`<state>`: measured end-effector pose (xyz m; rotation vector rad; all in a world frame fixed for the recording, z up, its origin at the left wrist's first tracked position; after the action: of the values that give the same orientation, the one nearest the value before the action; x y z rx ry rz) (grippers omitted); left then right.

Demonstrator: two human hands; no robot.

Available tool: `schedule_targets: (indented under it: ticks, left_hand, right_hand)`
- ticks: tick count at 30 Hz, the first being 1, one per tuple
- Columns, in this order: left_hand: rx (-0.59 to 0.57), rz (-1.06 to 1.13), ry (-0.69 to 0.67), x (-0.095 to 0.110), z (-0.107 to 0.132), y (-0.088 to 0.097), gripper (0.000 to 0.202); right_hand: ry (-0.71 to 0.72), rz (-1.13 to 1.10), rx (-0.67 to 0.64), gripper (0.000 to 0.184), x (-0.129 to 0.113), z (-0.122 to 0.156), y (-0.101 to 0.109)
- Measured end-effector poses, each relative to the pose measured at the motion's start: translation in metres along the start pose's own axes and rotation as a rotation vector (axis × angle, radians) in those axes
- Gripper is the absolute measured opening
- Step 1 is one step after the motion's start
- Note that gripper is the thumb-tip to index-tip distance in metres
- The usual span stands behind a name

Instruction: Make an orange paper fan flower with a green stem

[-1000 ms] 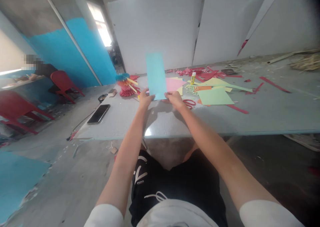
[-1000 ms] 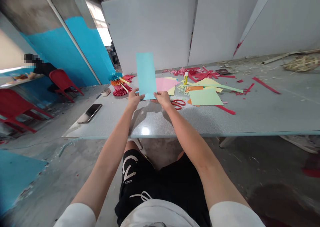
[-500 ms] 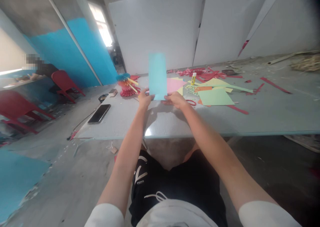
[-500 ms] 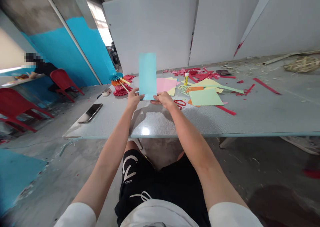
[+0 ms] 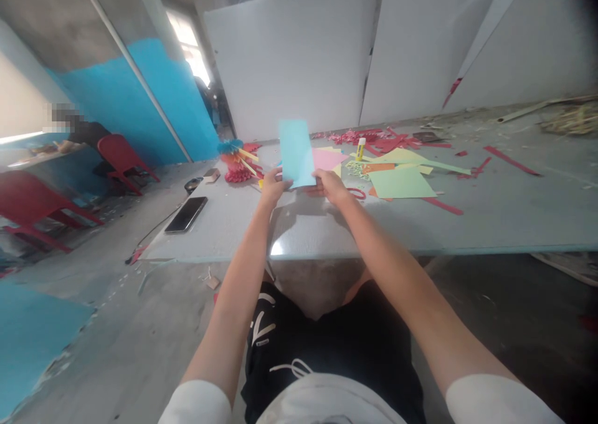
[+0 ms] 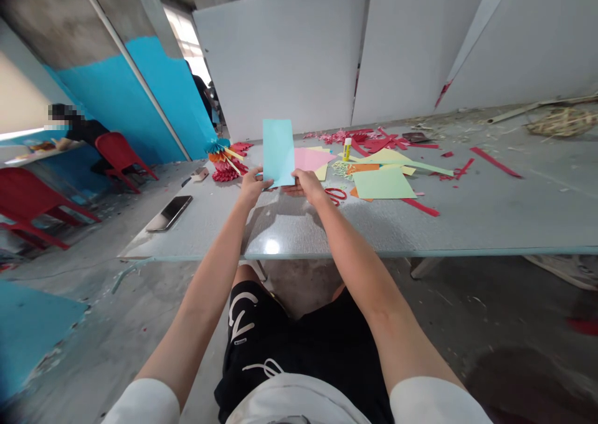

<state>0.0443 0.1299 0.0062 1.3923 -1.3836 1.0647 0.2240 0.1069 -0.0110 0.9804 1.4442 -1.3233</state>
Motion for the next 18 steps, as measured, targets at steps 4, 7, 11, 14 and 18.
schedule_targets:
  ticks: [4,7,11,14,18]
  left_hand:
    - [0.044,-0.114,0.01,0.002,0.003,0.004,0.051]
    - [0.164,-0.419,-0.18,0.031,0.012,0.011,0.059]
    - [-0.033,-0.774,-0.63,0.073,0.039,-0.035,0.057]
    - [-0.143,-0.897,-0.652,0.069,0.043,-0.054,0.03]
    - [0.092,-0.77,-0.595,0.075,0.035,-0.024,0.018]
  right_hand:
    - [0.018,0.026,0.02,0.01,-0.005,0.003,-0.002]
    - [0.05,0.047,0.091,0.008,-0.012,0.007,0.001]
    - [0.071,0.078,0.175,0.008,-0.015,0.009,0.005]
    - [0.092,0.107,0.129,0.014,-0.015,0.007,-0.001]
    - [0.219,0.219,0.143,0.041,-0.03,0.007,0.005]
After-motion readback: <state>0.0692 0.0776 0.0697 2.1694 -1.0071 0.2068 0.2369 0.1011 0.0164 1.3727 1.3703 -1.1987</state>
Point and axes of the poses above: each hand's wrist, its own z-axis away from the middle knuckle, its own y-axis out of the back of the hand, x = y × z, the point moved 10 cm from there along -z, towards the middle knuckle
